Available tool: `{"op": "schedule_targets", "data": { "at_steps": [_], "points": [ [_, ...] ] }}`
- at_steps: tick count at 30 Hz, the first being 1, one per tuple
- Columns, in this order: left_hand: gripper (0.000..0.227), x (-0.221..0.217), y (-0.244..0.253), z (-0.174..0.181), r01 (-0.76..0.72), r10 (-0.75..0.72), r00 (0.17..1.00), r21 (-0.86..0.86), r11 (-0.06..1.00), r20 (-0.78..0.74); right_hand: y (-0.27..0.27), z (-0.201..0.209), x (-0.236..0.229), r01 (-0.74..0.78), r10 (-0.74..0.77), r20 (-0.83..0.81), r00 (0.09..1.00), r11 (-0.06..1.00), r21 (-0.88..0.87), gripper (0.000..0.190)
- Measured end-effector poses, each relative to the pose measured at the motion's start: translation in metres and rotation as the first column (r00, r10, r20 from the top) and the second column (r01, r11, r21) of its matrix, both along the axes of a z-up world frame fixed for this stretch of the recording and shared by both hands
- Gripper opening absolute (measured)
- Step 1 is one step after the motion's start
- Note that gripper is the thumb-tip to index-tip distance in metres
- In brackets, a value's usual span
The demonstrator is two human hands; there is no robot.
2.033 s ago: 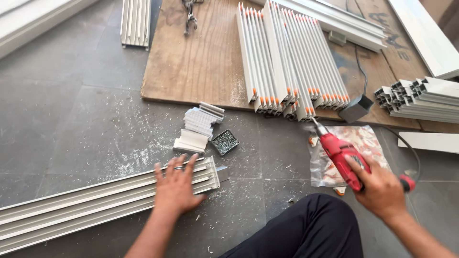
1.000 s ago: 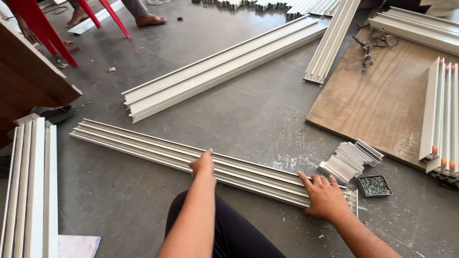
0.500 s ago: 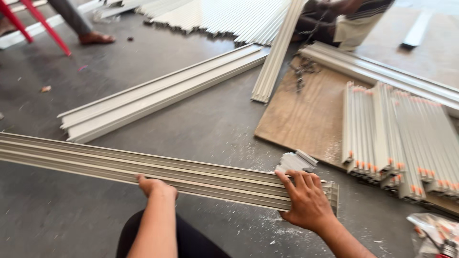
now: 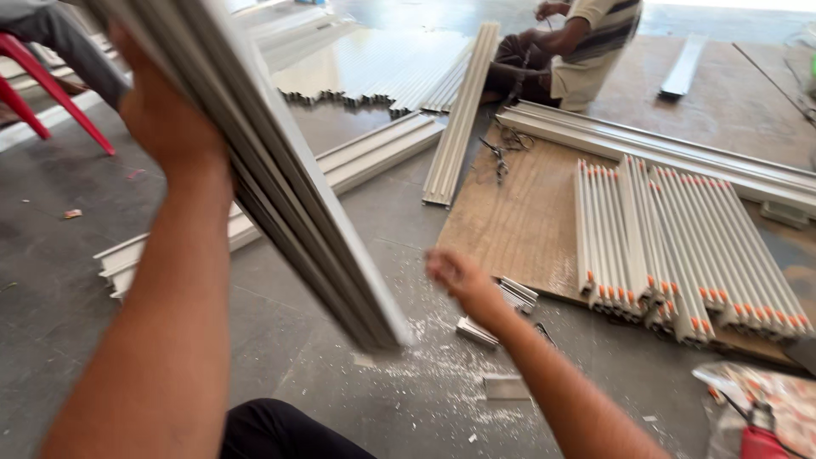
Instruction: The person assembles metal frames by attaching small metal brackets to the ends of long aluminum profiles using a red power drill. They repeatedly pick up brackets, align them with the profiles, and drive screws to secure them.
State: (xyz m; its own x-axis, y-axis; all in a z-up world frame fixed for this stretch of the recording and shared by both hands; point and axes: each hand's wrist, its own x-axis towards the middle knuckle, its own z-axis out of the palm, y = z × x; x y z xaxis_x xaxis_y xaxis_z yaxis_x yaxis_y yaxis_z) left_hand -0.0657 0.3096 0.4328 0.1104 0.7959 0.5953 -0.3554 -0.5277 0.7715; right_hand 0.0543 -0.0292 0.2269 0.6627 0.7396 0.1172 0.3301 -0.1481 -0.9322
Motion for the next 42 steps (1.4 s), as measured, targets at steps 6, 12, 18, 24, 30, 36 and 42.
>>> {"op": "schedule_targets", "data": {
  "at_steps": [6, 12, 18, 24, 30, 36, 42],
  "points": [
    [0.084, 0.019, -0.031, -0.011, 0.064, 0.12, 0.88, 0.367, 0.928, -0.46, -0.063, 0.104, 0.038, 0.265, -0.038, -0.5, 0.865, 0.882, 0.39, 0.102],
    [0.091, 0.017, -0.071, -0.084, 0.435, 0.156, 0.258, 0.259, 0.862, -0.953, -0.151, 0.136, 0.058, 0.418, 0.29, -0.566, 0.772, 0.44, 0.795, 0.111],
    [0.09, -0.002, -0.058, -0.155, 0.486, 0.117, -0.242, -0.016, 0.874, -0.963, -0.199, 0.033, 0.089, 0.782, 0.065, -0.819, 0.571, 0.261, 0.566, 0.081],
    [0.097, -0.026, -0.027, -0.235, 0.429, 0.05, -0.432, -0.156, 0.889, -0.901, -0.176, -0.078, 0.029, 0.879, -0.203, -0.873, 0.444, 0.286, 0.381, 0.073],
    [0.094, 0.009, -0.113, -0.278, 0.53, -0.028, -0.292, -0.187, 0.827, -0.956, -0.07, -0.11, -0.069, 0.85, -0.102, -0.939, 0.328, 0.467, 0.246, 0.062],
    [0.086, 0.005, -0.134, -0.274, 0.474, -0.015, -0.401, -0.221, 0.852, -0.916, -0.039, -0.117, -0.11, 0.756, -0.306, -0.932, 0.197, 0.652, -0.054, 0.065],
    [0.076, 0.004, -0.131, -0.314, 0.512, 0.059, -0.467, -0.215, 0.832, -0.882, -0.094, -0.176, -0.068, 0.526, -0.565, -0.792, 0.231, 0.757, -0.387, 0.086]
  ]
}}
